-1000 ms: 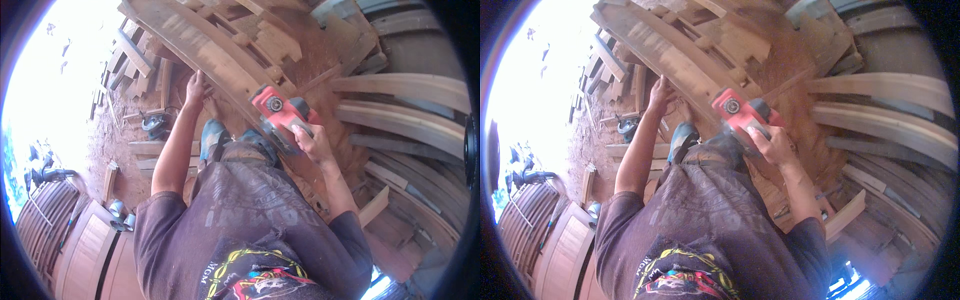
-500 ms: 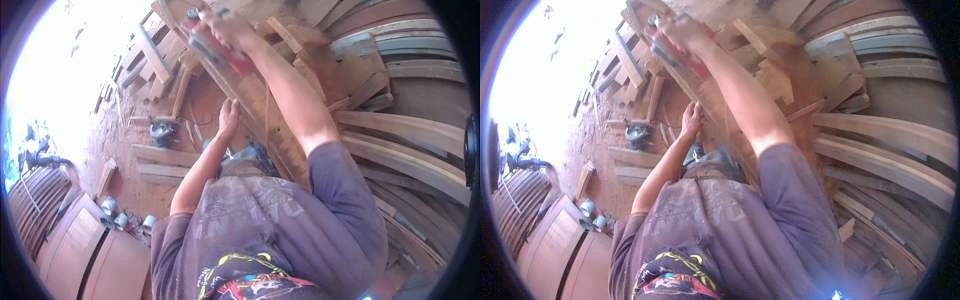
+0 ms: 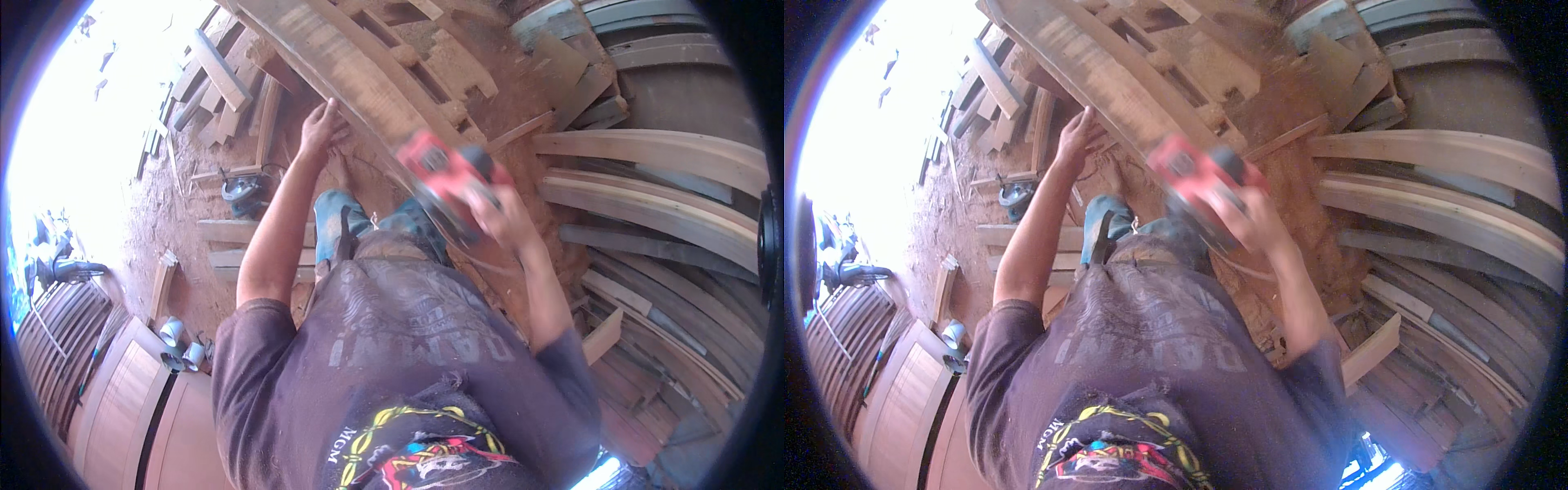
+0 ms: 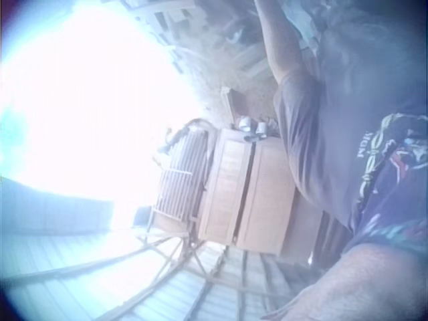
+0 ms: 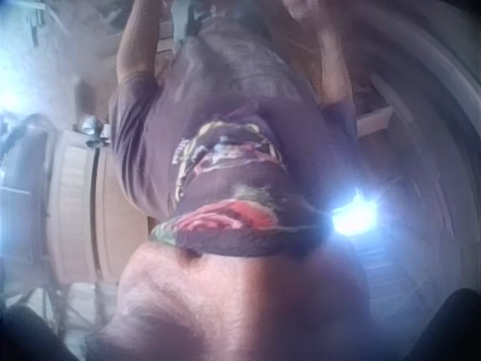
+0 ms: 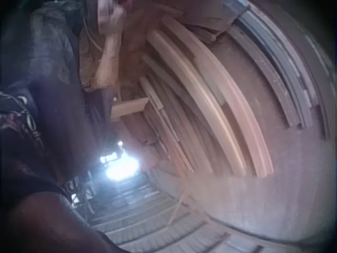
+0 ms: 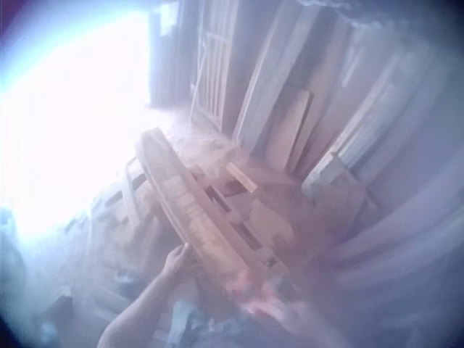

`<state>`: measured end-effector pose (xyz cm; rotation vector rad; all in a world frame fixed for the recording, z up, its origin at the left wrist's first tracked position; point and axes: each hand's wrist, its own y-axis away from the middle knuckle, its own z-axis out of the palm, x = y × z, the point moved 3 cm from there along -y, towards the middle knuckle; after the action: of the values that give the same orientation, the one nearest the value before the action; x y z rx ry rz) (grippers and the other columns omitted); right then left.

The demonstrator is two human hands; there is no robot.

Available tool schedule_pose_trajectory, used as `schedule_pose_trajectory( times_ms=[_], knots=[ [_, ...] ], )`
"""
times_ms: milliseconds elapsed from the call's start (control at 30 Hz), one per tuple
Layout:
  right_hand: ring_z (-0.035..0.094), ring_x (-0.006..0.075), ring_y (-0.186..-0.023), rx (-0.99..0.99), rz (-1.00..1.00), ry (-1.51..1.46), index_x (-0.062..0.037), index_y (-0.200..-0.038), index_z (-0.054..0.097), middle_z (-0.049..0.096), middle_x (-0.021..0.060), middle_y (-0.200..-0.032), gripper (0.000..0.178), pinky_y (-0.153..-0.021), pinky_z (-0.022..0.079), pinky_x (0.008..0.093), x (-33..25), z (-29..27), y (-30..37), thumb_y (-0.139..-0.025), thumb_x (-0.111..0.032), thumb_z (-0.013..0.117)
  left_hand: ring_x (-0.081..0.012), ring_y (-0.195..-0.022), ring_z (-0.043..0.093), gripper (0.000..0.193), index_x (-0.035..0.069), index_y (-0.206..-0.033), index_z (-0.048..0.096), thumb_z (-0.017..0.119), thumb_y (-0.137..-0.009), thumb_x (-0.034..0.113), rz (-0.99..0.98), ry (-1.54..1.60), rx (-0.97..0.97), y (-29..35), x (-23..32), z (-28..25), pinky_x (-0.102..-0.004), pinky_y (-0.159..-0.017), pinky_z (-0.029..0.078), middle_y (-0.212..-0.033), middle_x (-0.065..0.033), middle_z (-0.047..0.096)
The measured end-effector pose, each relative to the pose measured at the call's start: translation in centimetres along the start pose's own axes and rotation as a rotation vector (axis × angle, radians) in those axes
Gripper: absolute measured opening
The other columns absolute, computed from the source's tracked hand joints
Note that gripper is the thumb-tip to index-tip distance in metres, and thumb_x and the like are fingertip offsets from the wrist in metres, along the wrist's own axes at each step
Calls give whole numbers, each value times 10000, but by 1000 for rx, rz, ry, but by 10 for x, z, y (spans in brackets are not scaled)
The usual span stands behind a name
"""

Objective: The person smooths a wooden plank using a hand scraper and then an electric sander. They repeatedly flip the plank and move the tools along its length to even the surface. The work occurs in a cluttered woodworking area with other planks and tools visible.

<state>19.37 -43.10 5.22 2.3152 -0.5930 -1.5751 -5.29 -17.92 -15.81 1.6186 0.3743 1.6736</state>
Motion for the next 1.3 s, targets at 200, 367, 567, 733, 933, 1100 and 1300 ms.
schedule_pose_trajectory(
  times_ms=[200,367,567,733,933,1100,1300],
  knots=[
    [491,58,-609,89,219,-33,-49,-743,611,541,-46,-656,343,-540,377,291,66,-15,152,-1006,-269,604,-264,-1186,694,653,61,-1495,492,604,-1063,537,-168,43,61,34,-80,-57,-416,-919,559,-1410,-112,656],
    [497,54,-588,89,204,-43,-51,-737,614,553,-41,-665,373,-519,378,281,41,6,105,-1021,-293,619,-309,-1148,697,555,28,-1458,494,645,-1067,392,-362,247,234,90,-200,-128,-460,-945,598,-1407,-141,639],
    [496,54,-510,77,7,-63,-95,-730,644,560,-48,-622,463,-475,373,259,-14,34,-29,-1032,-444,611,-296,-1251,653,565,38,-1505,475,627,-1073,369,-349,431,431,141,-205,-168,-378,-845,592,-1480,-133,606],
    [637,173,-643,-59,-30,-13,-176,-1035,854,641,41,-652,473,-640,502,367,-100,52,-202,-998,-557,576,-202,-1077,680,539,67,-1455,565,680,-1043,395,-54,290,332,113,-146,-161,-337,-850,558,-1304,-78,690],
    [543,118,-533,-56,5,-138,-102,-989,828,606,10,-645,519,-517,430,335,-96,35,-178,-1002,-553,570,-268,-1201,688,571,15,-1508,485,661,-1065,331,100,208,137,78,-28,-78,-376,-896,560,-1392,-149,663],
    [568,114,-641,-51,36,-7,-41,-902,768,585,-8,-669,567,-571,427,340,22,-20,5,-1021,-552,554,-279,-1189,692,594,17,-1532,478,661,-1062,332,19,107,119,56,-38,-77,-402,-933,573,-1424,-164,647],
    [499,58,-558,144,282,-179,-64,-719,624,552,-31,-635,405,-521,373,271,78,-39,151,-1014,-340,602,-305,-1180,691,595,6,-1526,480,635,-1074,361,41,15,36,-10,-12,-43,-420,-956,572,-1407,-184,646]
  ],
)
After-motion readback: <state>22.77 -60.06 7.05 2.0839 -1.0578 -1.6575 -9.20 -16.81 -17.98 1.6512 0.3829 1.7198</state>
